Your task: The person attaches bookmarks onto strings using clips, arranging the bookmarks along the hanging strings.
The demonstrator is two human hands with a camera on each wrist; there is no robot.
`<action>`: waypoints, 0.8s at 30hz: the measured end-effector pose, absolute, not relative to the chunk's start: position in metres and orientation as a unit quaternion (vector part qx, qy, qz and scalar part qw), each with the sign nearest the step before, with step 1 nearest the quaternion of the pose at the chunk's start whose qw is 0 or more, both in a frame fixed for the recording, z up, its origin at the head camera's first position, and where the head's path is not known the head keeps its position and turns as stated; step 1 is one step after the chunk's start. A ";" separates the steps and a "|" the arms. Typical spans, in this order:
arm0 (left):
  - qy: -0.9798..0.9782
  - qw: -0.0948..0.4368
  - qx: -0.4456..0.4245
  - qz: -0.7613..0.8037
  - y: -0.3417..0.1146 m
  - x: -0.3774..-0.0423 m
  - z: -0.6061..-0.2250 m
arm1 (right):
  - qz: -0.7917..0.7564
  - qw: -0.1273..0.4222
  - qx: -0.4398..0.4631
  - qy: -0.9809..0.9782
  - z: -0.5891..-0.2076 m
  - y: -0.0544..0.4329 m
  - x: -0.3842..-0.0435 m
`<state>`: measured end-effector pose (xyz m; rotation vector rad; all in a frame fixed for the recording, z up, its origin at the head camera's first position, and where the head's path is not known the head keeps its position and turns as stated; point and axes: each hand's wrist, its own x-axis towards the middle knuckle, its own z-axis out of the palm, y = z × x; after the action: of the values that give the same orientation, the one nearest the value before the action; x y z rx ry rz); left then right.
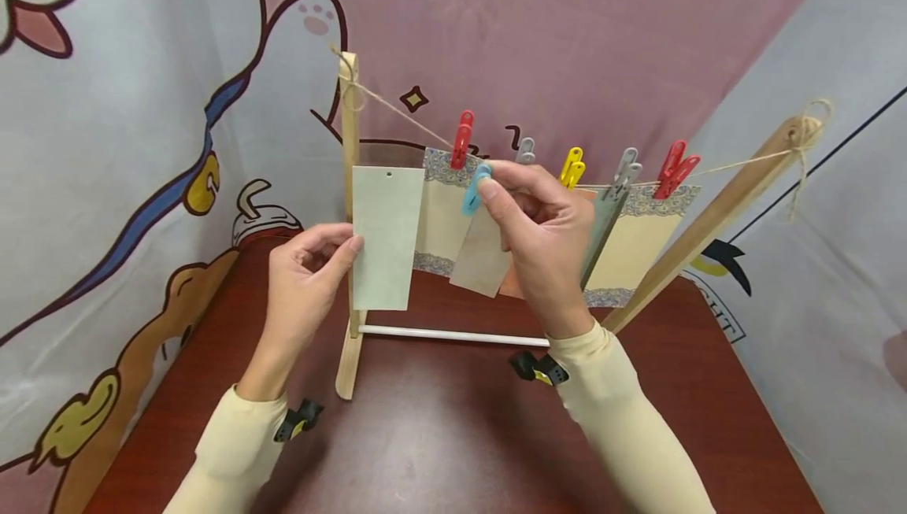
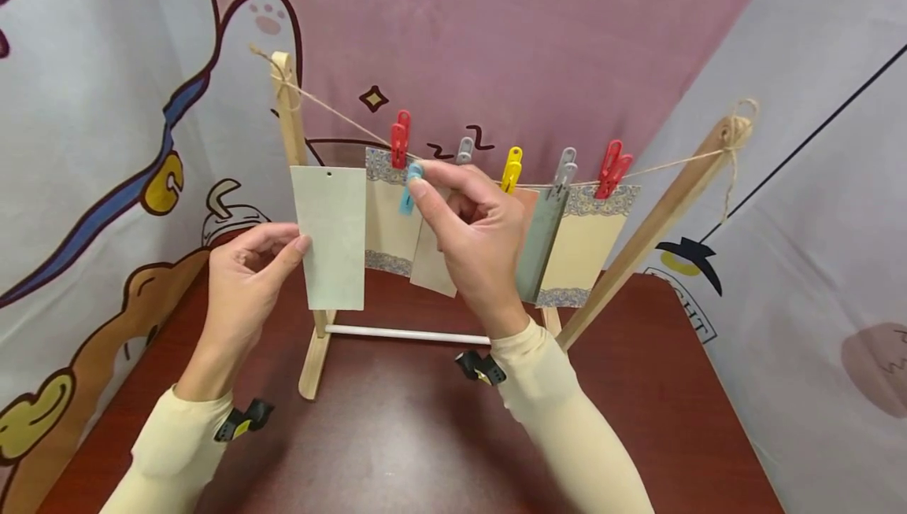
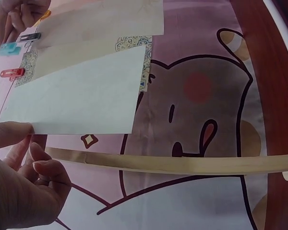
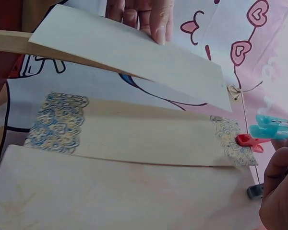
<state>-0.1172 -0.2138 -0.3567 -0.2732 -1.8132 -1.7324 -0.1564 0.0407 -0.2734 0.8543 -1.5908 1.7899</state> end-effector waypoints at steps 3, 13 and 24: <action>-0.683 0.307 -0.103 -0.654 -0.213 -0.118 -0.354 | 0.671 0.299 0.332 -0.591 -0.265 0.035 -0.156; -0.675 0.315 -0.112 -0.658 -0.210 -0.121 -0.344 | 0.681 0.302 0.332 -0.579 -0.232 0.021 -0.159; -0.671 0.322 -0.115 -0.658 -0.209 -0.129 -0.340 | 0.717 0.268 0.289 -0.576 -0.213 0.009 -0.166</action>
<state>-0.1288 -0.2088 -0.3402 -0.3008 -1.7618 -1.7276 -0.1662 0.0086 -0.2129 0.7798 -1.5534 1.9334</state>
